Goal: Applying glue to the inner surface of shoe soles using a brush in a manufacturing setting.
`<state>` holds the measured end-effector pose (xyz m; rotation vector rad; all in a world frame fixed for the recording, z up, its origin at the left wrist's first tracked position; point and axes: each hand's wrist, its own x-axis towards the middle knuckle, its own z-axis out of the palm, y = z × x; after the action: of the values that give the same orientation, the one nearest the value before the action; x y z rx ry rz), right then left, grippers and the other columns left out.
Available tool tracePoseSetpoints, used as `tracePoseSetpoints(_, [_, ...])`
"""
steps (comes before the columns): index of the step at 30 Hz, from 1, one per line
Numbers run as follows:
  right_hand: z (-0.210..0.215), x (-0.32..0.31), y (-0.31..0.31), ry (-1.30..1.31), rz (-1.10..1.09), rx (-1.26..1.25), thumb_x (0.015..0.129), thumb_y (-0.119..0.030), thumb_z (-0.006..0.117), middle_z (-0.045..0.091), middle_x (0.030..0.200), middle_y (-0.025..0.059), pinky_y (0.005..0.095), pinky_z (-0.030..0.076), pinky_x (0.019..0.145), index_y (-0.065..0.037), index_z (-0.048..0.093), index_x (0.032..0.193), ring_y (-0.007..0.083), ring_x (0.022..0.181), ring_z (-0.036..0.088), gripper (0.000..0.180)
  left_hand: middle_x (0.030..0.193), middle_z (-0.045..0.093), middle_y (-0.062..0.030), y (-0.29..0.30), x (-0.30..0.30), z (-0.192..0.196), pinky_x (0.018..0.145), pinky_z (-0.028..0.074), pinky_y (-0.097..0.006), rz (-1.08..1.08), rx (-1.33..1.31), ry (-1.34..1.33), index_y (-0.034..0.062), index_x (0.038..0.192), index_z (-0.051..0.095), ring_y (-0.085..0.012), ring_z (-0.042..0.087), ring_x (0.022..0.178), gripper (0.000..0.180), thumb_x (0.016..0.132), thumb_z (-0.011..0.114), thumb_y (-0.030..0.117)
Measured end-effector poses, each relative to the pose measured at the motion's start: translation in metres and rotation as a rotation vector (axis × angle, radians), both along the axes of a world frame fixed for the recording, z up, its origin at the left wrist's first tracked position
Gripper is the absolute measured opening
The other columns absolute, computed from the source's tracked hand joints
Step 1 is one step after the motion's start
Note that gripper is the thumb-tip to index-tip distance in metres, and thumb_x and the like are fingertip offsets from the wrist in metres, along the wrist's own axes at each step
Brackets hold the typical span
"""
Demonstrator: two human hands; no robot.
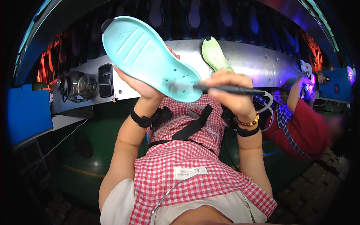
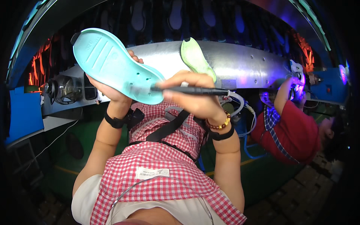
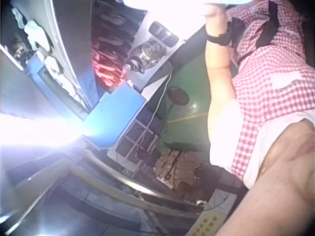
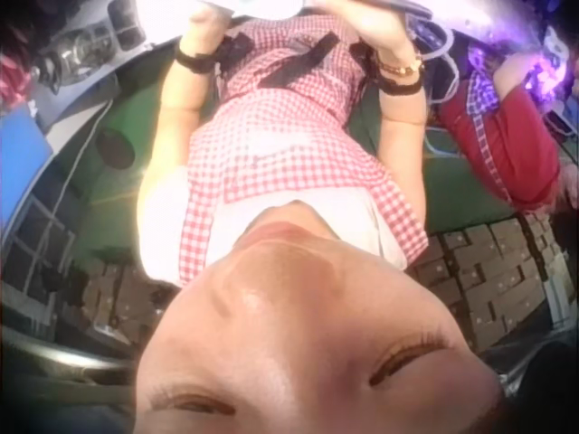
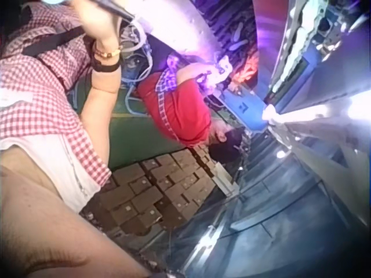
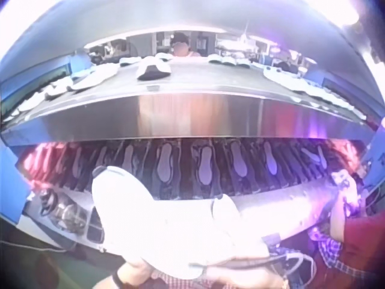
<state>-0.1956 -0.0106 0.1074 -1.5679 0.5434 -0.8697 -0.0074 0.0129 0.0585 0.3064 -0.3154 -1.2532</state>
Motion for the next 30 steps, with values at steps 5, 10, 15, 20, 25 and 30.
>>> tracePoseSetpoints(5, [-0.006,-0.007,0.000,0.052,0.237,-0.191,0.066,0.000,0.067,0.064,0.086,0.0105,0.0265,0.047,0.070,-0.001,0.064,0.088,0.0177,0.076,0.060,0.022,0.094,0.055,-0.0216,-0.001,0.009,0.005,0.070,0.047,-0.043,-0.004,-0.115,-0.051,0.0008,0.115,0.042,-0.0329,0.056,0.078,0.096,0.069,0.007,0.077])
tracePoseSetpoints(10, [-0.010,-0.015,0.004,0.230,-0.070,0.059,0.067,0.003,0.066,0.063,0.084,0.0088,0.0233,0.046,0.063,0.001,0.062,0.089,0.0124,0.072,0.058,0.022,0.093,0.054,-0.0214,0.003,0.007,-0.010,0.071,0.045,-0.043,0.060,0.080,-0.076,0.0011,0.116,0.043,-0.0320,0.055,0.077,0.093,0.070,0.013,0.076])
tracePoseSetpoints(15, [-0.004,-0.009,0.014,-0.098,0.172,0.009,0.061,0.001,0.065,0.063,0.080,0.0131,0.0300,0.045,0.067,0.001,0.064,0.078,0.0221,0.070,0.058,0.018,0.118,0.046,-0.0127,-0.008,0.001,-0.016,0.090,0.039,-0.036,0.152,0.087,0.012,0.0025,0.126,0.032,-0.0238,0.048,0.102,0.081,0.081,0.015,0.067])
tracePoseSetpoints(20, [-0.020,-0.007,0.003,0.220,-0.022,-0.038,0.068,-0.003,0.060,0.056,0.081,0.0140,0.0268,0.042,0.068,0.004,0.054,0.087,0.0178,0.072,0.053,0.020,0.122,0.044,-0.0115,-0.017,0.002,-0.018,0.090,0.039,-0.033,0.131,-0.203,0.044,0.0044,0.128,0.033,-0.0211,0.047,0.106,0.075,0.084,0.012,0.061])
tracePoseSetpoints(25, [-0.040,-0.025,0.000,0.691,-0.038,-0.413,0.082,-0.010,0.048,0.056,0.086,0.0169,0.0353,0.043,0.069,0.004,0.059,0.088,0.0251,0.079,0.054,0.018,0.120,0.045,-0.0097,-0.009,0.012,-0.020,0.089,0.039,-0.030,0.139,-0.145,-0.038,0.0069,0.128,0.035,-0.0172,0.047,0.105,0.076,0.083,0.012,0.064])
tracePoseSetpoints(30, [-0.046,-0.032,-0.003,0.731,0.149,-0.632,0.082,-0.005,0.052,0.051,0.102,0.0194,0.0369,0.039,0.081,-0.002,0.050,0.110,0.0290,0.096,0.049,0.029,0.118,0.047,-0.0099,-0.007,0.013,-0.017,0.086,0.041,-0.030,0.188,-0.085,-0.014,0.0071,0.127,0.035,-0.0164,0.049,0.102,0.078,0.081,0.013,0.066])
